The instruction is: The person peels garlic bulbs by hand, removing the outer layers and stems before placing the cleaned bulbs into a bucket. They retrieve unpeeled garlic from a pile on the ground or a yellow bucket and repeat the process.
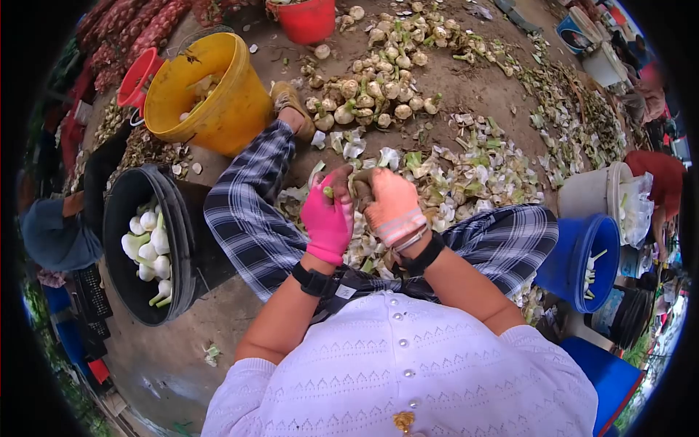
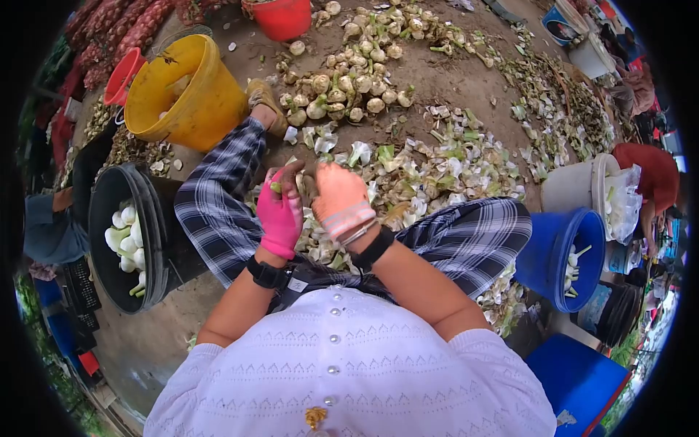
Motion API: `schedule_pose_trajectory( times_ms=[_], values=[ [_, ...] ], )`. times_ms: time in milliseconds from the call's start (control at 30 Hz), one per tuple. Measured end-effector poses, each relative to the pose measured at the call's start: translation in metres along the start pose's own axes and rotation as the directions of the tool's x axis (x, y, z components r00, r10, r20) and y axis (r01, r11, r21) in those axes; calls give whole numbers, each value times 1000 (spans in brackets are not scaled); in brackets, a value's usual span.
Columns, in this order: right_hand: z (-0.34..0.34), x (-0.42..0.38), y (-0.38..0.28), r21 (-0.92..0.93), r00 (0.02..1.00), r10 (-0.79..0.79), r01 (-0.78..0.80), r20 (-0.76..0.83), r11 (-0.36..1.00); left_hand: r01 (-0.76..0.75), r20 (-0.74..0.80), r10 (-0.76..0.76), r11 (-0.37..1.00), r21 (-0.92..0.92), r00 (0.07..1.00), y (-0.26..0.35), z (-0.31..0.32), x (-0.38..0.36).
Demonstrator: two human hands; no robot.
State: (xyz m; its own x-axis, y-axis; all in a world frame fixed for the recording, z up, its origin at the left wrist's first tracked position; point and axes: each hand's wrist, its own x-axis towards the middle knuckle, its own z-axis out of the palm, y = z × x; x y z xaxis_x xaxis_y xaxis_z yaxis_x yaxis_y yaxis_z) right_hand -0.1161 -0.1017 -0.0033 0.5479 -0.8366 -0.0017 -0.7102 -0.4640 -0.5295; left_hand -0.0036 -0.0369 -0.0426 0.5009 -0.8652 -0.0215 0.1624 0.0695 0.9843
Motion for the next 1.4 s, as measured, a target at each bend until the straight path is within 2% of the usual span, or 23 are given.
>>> schedule_pose_trajectory(
  times_ms=[67,133,167,200,267,400,433,467,500,533,600,633,700,867,933,1000,1067,1133,1200,1233,1267,1333,1400],
  values=[
    [6,9,17,551,970,189,-243,154,798,-194,115,156,813,548,981,-5,-3,0],
    [-2,7,17,894,910,250,-387,331,226,-71,-140,117,953,294,983,-1,4,8],
    [-6,0,14,885,921,154,-387,358,257,-83,-150,137,943,321,979,4,5,8],
    [-2,-1,9,793,993,-67,-40,101,608,-76,-155,132,943,325,979,1,0,8],
    [-5,-7,4,280,986,-168,158,10,947,-201,5,261,729,655,965,-5,-6,7],
    [-11,-7,-11,-97,996,-14,23,89,995,-103,35,122,610,786,992,-2,-6,3],
    [-5,-3,-2,80,997,-51,47,52,996,-103,37,120,610,786,992,2,-6,5],
    [-1,3,8,79,997,-50,46,53,996,-118,101,73,812,571,992,7,-7,7],
    [-1,9,15,616,965,167,-258,203,744,-99,173,47,946,309,984,12,-7,9],
    [-2,11,20,861,866,242,-481,437,165,-99,171,47,946,309,984,11,-5,8],
    [-10,0,13,915,906,134,-390,401,-101,189,-23,-193,976,-106,981,9,1,12],
    [-3,-5,11,959,960,80,-274,268,74,-22,5,23,989,-149,1000,2,-1,14],
    [11,-9,9,806,1000,17,-20,12,591,151,20,-150,971,-183,988,2,-3,10],
    [17,2,49,917,882,255,-368,396,-154,141,-10,-154,927,-348,988,11,-1,18],
    [10,0,42,983,984,-38,-171,174,72,70,30,-65,974,-216,997,11,-10,22],
    [-4,8,32,773,967,-240,93,79,628,-81,169,73,996,42,983,8,-15,26],
    [-12,17,14,653,960,-173,-12,219,757,155,156,-116,952,-262,981,5,-6,35],
    [5,37,21,470,939,-53,-121,339,874,-196,132,193,980,14,972,12,3,51],
    [10,36,31,742,893,-219,-168,393,649,-250,95,243,965,73,965,25,6,64],
    [4,37,27,781,938,-253,-30,238,624,39,102,-13,966,-256,995,29,4,72],
    [-14,42,29,792,871,-146,-341,469,507,223,217,-125,822,-523,968,36,3,82],
    [-12,39,46,830,954,-297,145,27,539,383,384,-99,469,-796,918,31,-8,105],
    [-14,49,57,771,932,-304,46,195,635,368,383,-60,447,-815,922,24,-17,123]
  ],
)
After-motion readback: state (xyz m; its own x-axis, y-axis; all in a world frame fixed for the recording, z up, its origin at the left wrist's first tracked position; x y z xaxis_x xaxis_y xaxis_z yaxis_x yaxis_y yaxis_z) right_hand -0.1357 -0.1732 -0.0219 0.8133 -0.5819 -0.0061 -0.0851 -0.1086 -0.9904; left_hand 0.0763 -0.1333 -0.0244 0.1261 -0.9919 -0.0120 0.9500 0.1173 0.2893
